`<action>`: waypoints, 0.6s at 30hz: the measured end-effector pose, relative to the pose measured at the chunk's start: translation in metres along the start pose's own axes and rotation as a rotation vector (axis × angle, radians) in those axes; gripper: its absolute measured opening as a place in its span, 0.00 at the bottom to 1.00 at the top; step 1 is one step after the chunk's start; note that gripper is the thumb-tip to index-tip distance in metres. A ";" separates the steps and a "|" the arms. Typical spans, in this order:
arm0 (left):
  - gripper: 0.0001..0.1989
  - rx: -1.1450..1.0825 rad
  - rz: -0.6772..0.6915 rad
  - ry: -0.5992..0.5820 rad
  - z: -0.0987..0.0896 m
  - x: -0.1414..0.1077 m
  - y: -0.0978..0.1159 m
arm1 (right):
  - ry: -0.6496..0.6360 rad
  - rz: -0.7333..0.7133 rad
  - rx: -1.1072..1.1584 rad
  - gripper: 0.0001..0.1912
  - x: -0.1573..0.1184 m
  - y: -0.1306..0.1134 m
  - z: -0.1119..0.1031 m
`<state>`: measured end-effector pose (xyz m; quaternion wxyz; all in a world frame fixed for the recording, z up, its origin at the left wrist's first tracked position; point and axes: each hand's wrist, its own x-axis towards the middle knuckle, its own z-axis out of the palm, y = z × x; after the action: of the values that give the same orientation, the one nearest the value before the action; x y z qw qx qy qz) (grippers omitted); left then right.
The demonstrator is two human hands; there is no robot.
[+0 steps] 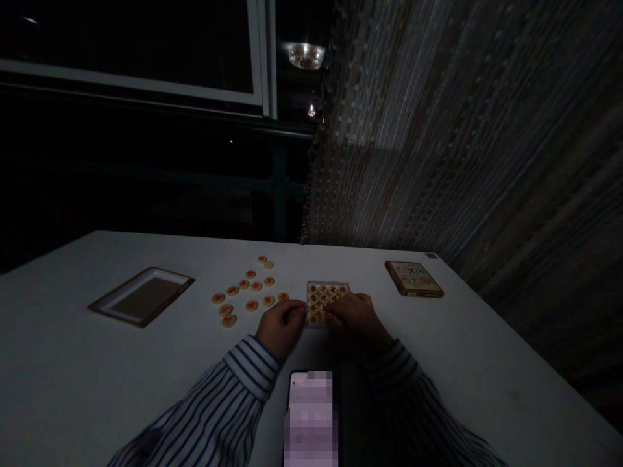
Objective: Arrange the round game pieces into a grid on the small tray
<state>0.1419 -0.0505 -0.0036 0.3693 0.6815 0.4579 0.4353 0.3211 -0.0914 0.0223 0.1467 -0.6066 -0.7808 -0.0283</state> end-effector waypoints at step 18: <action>0.10 0.040 0.024 0.012 -0.001 -0.001 0.005 | -0.018 0.005 0.041 0.11 0.000 -0.001 -0.003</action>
<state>0.1422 -0.0525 0.0011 0.3476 0.6915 0.4607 0.4344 0.3207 -0.0921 0.0253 0.1521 -0.6058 -0.7809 -0.0064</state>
